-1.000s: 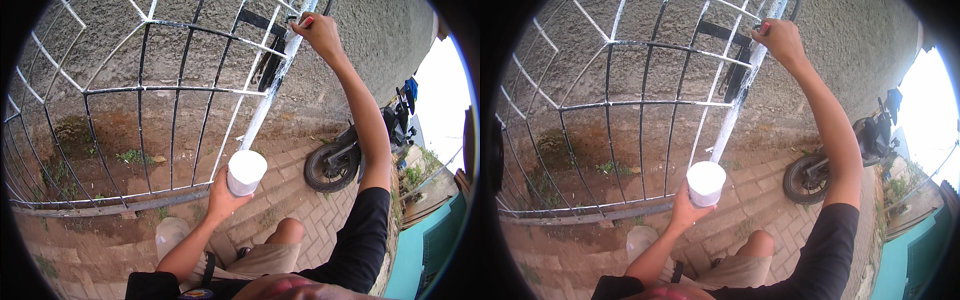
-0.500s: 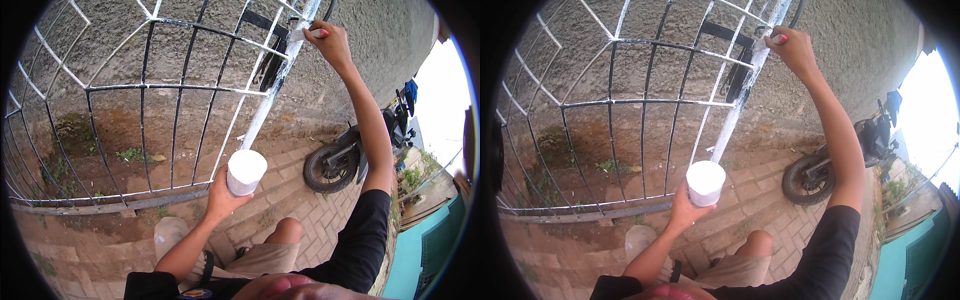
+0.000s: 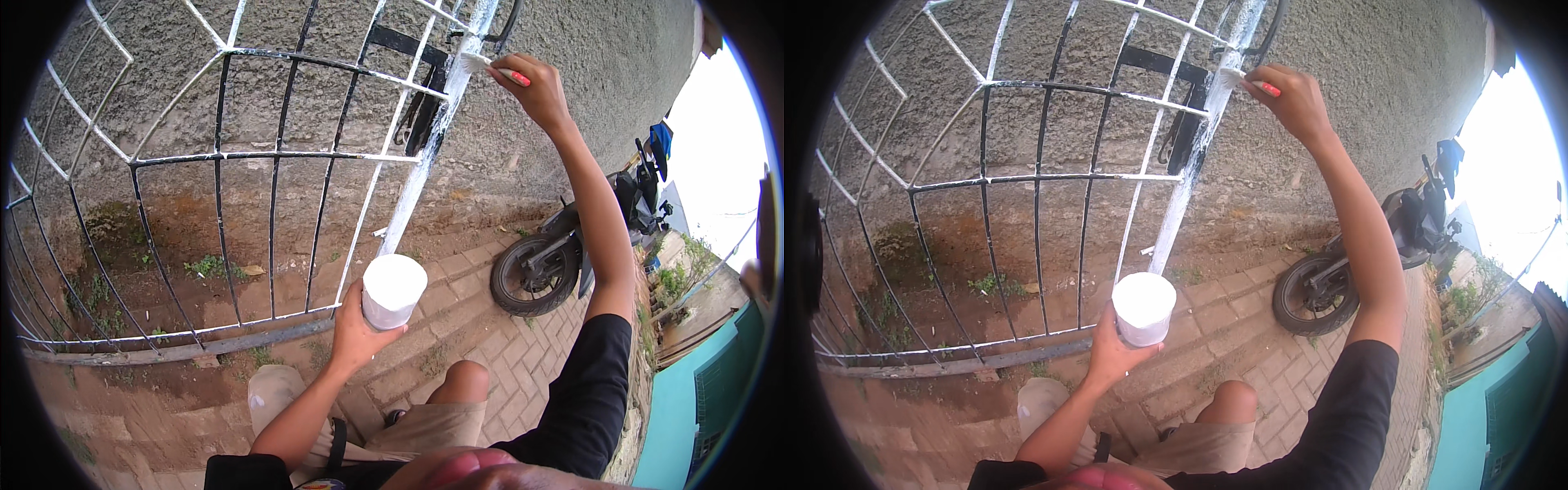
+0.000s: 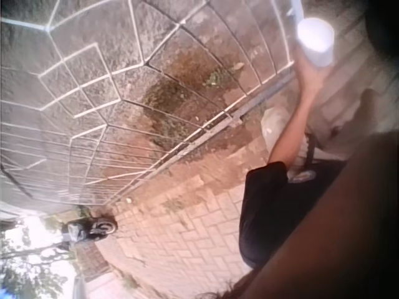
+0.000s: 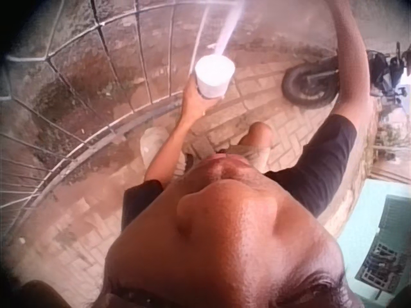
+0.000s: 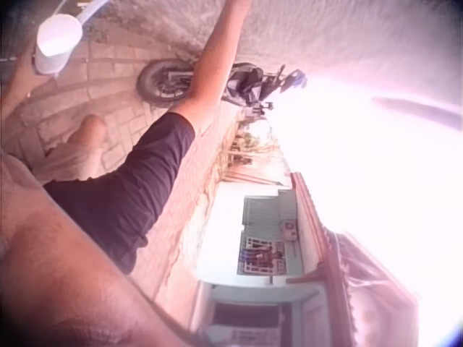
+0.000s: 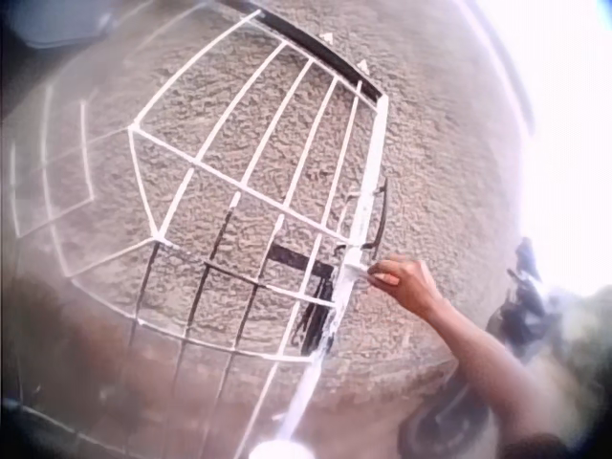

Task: The person paints a metal fence white using a paintbrush and a small container of paint. They repeatedly dip the brush into the container and apply paint to the vertical bars and horizontal rails of the fence.

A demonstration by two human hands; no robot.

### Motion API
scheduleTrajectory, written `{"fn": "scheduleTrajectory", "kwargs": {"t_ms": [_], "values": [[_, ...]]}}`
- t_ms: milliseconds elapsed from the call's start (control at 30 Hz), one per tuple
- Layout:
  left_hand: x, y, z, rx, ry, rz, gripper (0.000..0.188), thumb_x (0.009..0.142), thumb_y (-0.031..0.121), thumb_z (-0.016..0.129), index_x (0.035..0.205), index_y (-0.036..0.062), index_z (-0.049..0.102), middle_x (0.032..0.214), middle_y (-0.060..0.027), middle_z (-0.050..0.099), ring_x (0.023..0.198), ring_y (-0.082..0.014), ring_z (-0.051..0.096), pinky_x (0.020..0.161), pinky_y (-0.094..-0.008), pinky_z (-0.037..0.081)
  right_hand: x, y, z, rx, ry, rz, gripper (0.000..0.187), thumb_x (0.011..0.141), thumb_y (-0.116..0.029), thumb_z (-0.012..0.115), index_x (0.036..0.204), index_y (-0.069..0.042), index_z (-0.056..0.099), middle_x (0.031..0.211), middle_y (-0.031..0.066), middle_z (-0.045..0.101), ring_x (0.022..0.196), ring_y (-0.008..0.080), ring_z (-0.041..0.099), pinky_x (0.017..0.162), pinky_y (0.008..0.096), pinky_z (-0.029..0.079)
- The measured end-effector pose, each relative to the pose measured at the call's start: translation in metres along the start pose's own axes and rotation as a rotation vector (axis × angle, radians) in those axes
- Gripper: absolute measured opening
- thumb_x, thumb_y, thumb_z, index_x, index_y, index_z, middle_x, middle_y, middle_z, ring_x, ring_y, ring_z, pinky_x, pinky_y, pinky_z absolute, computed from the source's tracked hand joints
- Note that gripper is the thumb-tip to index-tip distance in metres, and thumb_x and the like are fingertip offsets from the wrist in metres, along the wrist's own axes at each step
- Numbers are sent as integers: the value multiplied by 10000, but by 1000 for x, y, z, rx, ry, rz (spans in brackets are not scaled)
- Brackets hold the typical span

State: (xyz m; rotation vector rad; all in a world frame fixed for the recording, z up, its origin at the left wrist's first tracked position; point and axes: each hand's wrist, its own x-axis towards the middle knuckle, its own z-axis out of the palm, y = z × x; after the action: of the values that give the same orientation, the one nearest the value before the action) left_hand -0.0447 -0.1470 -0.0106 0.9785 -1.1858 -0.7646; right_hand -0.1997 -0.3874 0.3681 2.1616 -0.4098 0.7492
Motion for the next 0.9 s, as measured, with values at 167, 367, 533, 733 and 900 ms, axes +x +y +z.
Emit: {"fn": "scheduleTrajectory", "kwargs": {"t_ms": [167,367,533,733,900], "values": [[0,3,3,10,-5,-9,911,614,212,952,1351,-33,476,1239,-234,637,1189,-375,632,994,-469,510,-12,10,17,-216,116,-222,103,883,-95,702,981,-129,701,885,13,720,715,170,708,563,304,569],[-1,-2,-2,17,-7,-2,921,622,221,950,1364,-32,468,1263,-242,623,1199,-374,627,1005,-465,504,-66,-37,28,62,-40,-95,82,854,-150,805,902,-106,754,886,44,749,706,193,734,583,319,567],[-2,-7,3,1,-19,-1,935,623,221,952,1377,-31,459,1276,-239,618,1207,-360,624,1010,-461,503,-51,-19,28,-97,326,11,99,863,-203,791,895,-117,753,926,12,756,689,197,718,555,306,542],[0,-2,11,-4,-21,-9,932,618,221,956,1370,-26,464,1262,-225,630,1193,-349,634,1001,-461,510,-59,-40,57,141,335,134,85,859,-180,801,892,-117,753,912,21,754,699,207,722,580,319,549],[0,4,3,12,-11,-50,900,631,224,952,1351,-25,474,1239,-215,641,1168,-335,649,972,-445,524,-49,-61,54,542,461,686,207,886,-218,817,952,-26,778,770,50,752,672,90,678,580,254,510]]}}
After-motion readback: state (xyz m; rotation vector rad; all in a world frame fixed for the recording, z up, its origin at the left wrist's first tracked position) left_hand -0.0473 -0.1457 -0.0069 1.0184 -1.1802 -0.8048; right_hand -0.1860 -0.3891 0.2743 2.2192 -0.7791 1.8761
